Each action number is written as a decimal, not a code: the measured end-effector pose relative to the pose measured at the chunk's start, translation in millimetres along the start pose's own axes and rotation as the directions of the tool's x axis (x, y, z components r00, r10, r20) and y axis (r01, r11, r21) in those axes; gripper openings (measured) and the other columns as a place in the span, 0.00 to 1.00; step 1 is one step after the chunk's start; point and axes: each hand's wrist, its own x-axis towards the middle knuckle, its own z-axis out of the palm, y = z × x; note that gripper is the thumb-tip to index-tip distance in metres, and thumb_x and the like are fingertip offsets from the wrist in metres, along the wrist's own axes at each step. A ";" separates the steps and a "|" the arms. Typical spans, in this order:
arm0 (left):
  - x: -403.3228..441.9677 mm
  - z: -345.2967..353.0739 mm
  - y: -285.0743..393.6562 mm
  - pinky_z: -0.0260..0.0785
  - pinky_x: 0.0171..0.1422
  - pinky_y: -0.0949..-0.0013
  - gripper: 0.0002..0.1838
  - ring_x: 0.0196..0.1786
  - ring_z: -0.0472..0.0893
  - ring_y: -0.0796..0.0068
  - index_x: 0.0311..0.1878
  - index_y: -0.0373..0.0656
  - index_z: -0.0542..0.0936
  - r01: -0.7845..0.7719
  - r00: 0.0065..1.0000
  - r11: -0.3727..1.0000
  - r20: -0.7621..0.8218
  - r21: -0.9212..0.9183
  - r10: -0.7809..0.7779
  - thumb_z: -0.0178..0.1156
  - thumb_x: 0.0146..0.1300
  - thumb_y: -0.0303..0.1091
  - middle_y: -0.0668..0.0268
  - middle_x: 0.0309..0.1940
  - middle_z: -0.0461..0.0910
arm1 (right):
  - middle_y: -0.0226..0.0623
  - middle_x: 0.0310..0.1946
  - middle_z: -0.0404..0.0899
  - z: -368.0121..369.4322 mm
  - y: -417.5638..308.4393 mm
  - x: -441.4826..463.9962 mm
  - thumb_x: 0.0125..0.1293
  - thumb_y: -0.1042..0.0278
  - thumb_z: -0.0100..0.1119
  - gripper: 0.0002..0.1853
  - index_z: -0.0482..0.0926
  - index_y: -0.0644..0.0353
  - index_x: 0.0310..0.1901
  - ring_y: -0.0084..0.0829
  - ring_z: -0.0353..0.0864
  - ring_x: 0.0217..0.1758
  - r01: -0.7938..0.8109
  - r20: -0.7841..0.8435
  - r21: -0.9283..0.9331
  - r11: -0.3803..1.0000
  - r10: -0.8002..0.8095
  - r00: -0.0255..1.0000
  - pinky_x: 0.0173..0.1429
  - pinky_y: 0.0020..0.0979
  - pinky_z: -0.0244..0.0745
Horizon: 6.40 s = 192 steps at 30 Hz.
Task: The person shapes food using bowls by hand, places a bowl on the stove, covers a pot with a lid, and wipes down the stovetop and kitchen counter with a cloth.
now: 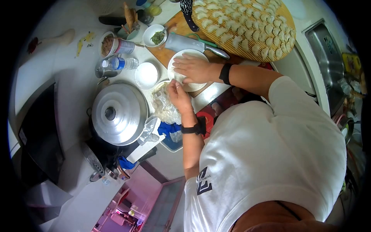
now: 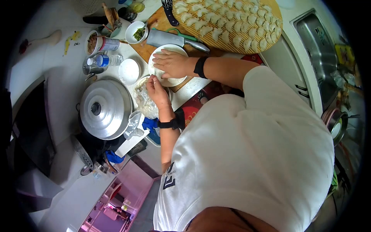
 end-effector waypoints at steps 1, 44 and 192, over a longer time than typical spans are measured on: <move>-0.1 -0.5 0.5 0.66 0.62 0.69 0.19 0.54 0.75 0.73 0.58 0.32 0.75 -0.019 1.000 0.999 0.006 0.035 0.019 0.53 0.74 0.38 0.60 0.52 0.78 | 0.44 0.76 0.58 1.3 0.8 -1.4 0.69 0.45 0.53 0.34 0.68 0.59 0.69 0.39 0.47 0.82 -0.006 -0.004 0.004 1.000 0.006 1.000 0.83 0.47 0.37; -1.9 83.7 50.9 0.36 0.82 0.60 0.44 0.80 0.48 0.48 0.77 0.34 0.52 -0.293 0.940 0.956 0.184 0.013 0.285 0.31 0.75 0.65 0.43 0.77 0.50 | 0.42 0.74 0.59 -57.7 -41.7 -21.2 0.73 0.28 0.36 0.44 0.56 0.60 0.76 0.34 0.57 0.77 -0.015 0.254 0.885 -0.465 0.457 0.852 0.79 0.34 0.50; 11.6 -896.2 -114.4 0.60 0.30 0.75 0.11 0.31 0.65 0.76 0.33 0.43 0.70 0.668 0.729 -0.150 0.681 -0.729 -0.066 0.49 0.72 0.37 0.69 0.29 0.66 | 0.61 0.47 0.82 26.4 -307.5 361.3 0.66 0.38 0.56 0.32 0.83 0.68 0.44 0.55 0.81 0.55 -0.880 -0.433 -0.084 0.468 0.778 0.455 0.59 0.48 0.73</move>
